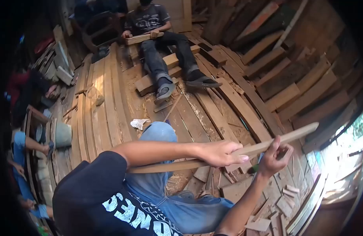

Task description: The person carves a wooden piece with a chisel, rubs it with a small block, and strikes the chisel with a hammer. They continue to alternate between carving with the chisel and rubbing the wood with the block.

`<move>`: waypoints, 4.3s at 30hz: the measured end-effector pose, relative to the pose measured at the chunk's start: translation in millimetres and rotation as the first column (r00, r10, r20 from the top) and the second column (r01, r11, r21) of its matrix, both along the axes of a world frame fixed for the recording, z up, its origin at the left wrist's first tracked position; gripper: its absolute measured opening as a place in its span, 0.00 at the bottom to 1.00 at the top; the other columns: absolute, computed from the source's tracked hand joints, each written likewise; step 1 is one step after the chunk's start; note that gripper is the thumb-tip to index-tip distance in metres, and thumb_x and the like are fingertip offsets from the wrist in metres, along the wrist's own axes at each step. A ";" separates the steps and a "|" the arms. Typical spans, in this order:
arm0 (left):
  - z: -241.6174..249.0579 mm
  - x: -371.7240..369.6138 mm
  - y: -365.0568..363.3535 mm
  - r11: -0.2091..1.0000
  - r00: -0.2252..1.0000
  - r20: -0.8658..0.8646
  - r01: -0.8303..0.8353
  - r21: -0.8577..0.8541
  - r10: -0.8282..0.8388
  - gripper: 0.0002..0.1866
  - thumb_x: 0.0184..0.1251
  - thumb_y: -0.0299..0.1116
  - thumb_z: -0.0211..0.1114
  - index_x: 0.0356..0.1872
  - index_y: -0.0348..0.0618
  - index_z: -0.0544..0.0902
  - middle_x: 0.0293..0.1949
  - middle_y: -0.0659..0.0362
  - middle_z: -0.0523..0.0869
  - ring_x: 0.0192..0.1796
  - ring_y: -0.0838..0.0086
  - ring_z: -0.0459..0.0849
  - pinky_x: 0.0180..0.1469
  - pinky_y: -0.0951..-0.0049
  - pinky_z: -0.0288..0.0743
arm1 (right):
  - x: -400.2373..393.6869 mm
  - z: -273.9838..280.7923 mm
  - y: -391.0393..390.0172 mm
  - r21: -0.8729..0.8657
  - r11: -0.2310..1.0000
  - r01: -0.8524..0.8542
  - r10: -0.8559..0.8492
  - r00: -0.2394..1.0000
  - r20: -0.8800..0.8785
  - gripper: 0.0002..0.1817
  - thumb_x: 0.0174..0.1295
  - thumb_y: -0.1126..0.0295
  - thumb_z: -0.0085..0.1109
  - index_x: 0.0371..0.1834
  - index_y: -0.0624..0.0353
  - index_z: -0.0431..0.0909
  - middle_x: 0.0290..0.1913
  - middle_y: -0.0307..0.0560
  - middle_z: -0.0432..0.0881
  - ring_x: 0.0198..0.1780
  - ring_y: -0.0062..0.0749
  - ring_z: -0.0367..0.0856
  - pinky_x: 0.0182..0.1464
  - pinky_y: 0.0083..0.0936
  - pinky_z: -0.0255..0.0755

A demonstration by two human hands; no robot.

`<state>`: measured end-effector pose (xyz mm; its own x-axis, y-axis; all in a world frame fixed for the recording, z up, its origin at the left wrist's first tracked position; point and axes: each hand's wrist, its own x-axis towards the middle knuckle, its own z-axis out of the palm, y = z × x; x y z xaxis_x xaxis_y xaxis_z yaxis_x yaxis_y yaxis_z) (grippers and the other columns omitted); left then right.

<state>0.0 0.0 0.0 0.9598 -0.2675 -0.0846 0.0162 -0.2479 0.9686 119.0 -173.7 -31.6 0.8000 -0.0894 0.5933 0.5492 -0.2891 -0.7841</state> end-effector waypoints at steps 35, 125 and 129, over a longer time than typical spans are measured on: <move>10.1 7.5 50.8 0.718 0.970 0.243 -0.174 0.674 0.006 0.28 0.74 0.54 0.57 0.26 0.36 0.81 0.19 0.46 0.79 0.27 0.47 0.80 0.34 0.55 0.73 | -16.1 -10.5 1.5 0.306 0.951 0.034 0.003 0.993 -0.121 0.17 0.62 0.60 0.70 0.27 0.64 0.84 0.24 0.34 0.83 0.26 0.15 0.76 0.30 0.17 0.68; -40.0 2.6 58.3 0.558 0.952 0.293 -0.289 0.778 0.085 0.08 0.61 0.33 0.64 0.35 0.43 0.89 0.27 0.46 0.87 0.35 0.51 0.88 0.41 0.53 0.82 | -81.2 6.0 7.5 -0.056 0.794 -0.605 0.331 0.508 -0.795 0.39 0.70 0.28 0.31 0.24 0.56 0.66 0.19 0.27 0.57 0.19 0.12 0.50 0.21 0.16 0.44; -37.9 -0.7 55.4 0.546 0.944 0.320 -0.311 0.778 0.082 0.08 0.60 0.33 0.64 0.34 0.43 0.88 0.27 0.46 0.86 0.35 0.50 0.88 0.41 0.53 0.82 | -84.9 12.0 10.2 -0.005 0.832 -0.555 0.298 0.455 -0.839 0.39 0.70 0.28 0.31 0.25 0.56 0.66 0.19 0.28 0.57 0.19 0.12 0.50 0.21 0.15 0.44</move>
<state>-0.7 55.4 -37.9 0.9986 0.0029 0.0536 -0.0153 -0.9416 0.3365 34.1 -163.4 -19.6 0.8268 0.4417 -0.3483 -0.1364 -0.4433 -0.8859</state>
